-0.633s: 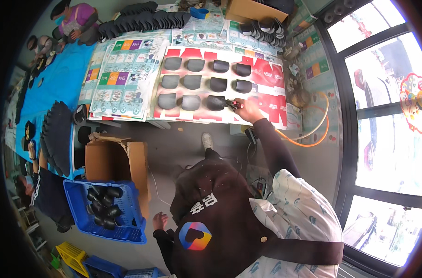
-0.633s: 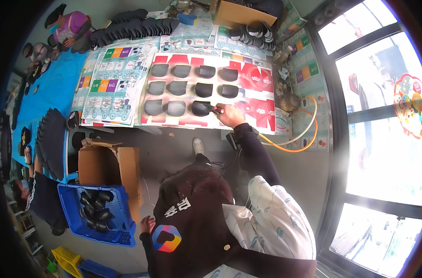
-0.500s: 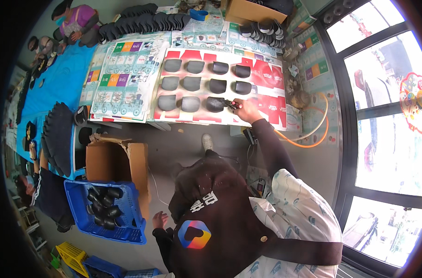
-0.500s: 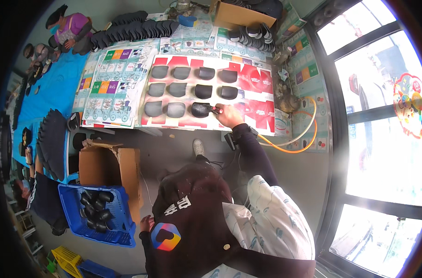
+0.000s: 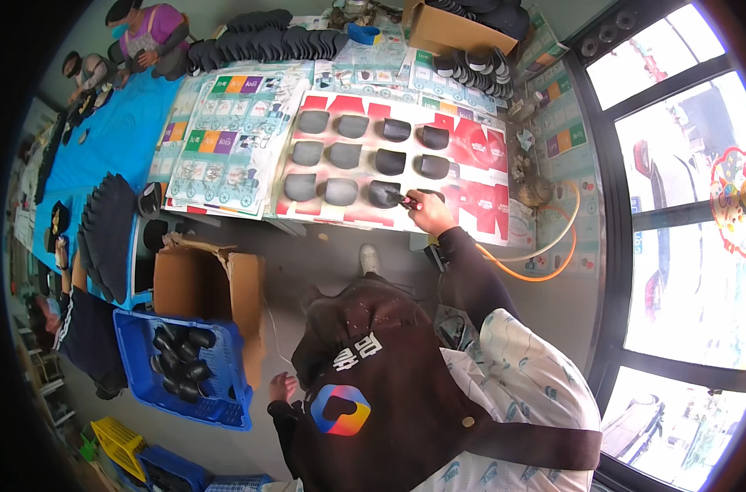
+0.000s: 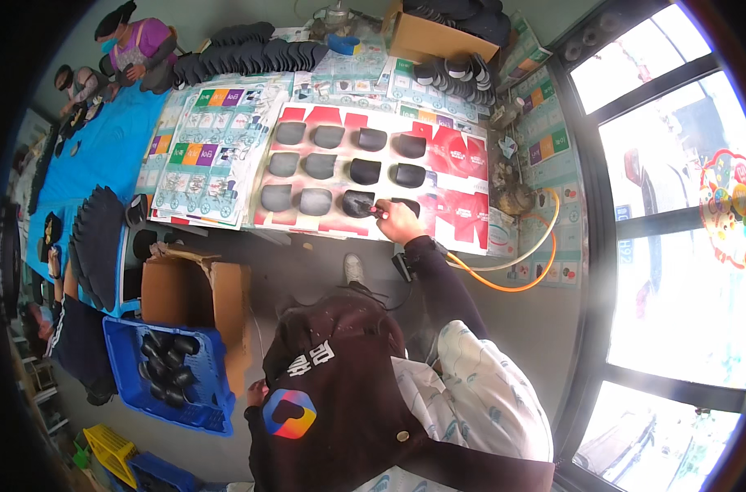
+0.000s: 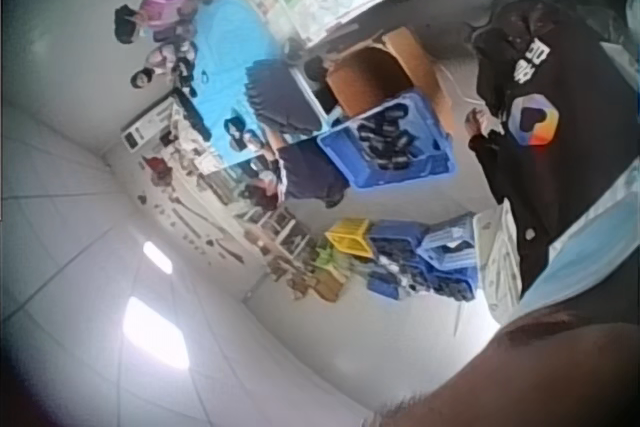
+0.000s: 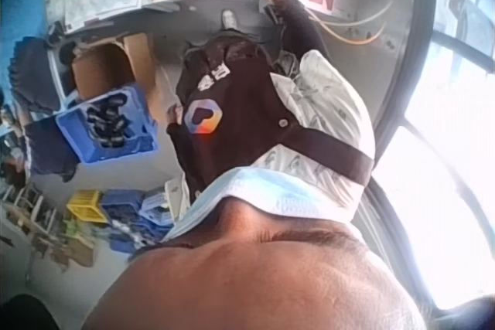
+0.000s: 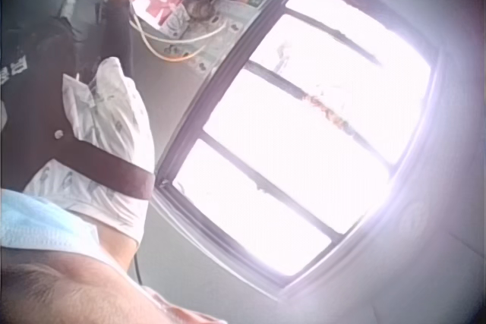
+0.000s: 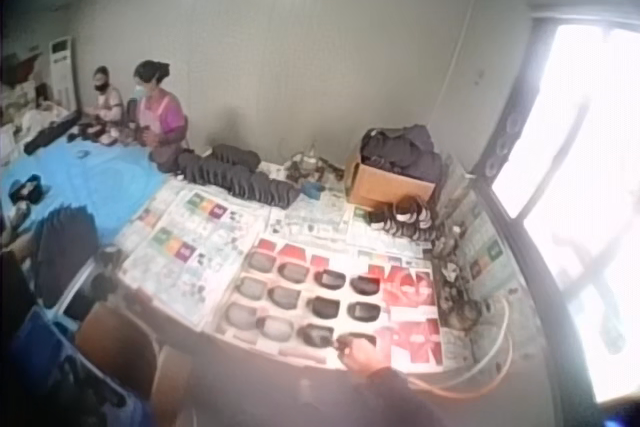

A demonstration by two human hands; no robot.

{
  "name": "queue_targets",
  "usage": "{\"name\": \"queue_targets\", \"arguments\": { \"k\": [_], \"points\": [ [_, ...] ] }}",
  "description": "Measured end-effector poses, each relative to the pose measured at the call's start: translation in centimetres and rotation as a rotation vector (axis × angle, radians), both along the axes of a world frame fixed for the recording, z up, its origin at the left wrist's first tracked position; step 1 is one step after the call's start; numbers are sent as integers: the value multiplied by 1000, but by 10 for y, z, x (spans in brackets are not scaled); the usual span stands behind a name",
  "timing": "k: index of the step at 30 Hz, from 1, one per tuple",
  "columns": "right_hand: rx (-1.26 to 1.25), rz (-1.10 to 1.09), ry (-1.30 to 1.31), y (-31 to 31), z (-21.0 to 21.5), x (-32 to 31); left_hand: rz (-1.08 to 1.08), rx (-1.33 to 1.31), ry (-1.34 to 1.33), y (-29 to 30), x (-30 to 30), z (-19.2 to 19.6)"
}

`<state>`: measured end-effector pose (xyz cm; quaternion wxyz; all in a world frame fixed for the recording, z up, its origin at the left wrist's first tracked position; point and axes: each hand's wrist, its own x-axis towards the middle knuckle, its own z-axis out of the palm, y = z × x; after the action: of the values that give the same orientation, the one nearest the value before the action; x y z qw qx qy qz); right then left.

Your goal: Cleaning or dusting shoe heel components using a handheld air gun tool.

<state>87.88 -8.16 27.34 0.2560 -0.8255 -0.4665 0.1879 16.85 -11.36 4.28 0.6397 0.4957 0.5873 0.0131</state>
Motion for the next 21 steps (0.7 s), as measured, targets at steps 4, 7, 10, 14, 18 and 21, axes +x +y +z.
{"name": "queue_targets", "arguments": {
  "k": [4,7,10,14,18,21],
  "points": [
    [-94,31,-70,9,-8,-3,297,-206,-33,-5,4,9],
    [-105,-33,-93,8,-5,-1,53,13,-75,-10,10,10],
    [-42,77,-98,8,-22,0,178,-171,75,-24,9,10],
    [-94,67,-122,1,-13,5,-33,-34,-73,-39,-12,-4],
    [-80,34,-22,-6,-15,8,240,-319,9,-27,17,14],
    [-213,61,-56,-5,-2,2,157,-256,-104,-24,17,25]
  ]
}}
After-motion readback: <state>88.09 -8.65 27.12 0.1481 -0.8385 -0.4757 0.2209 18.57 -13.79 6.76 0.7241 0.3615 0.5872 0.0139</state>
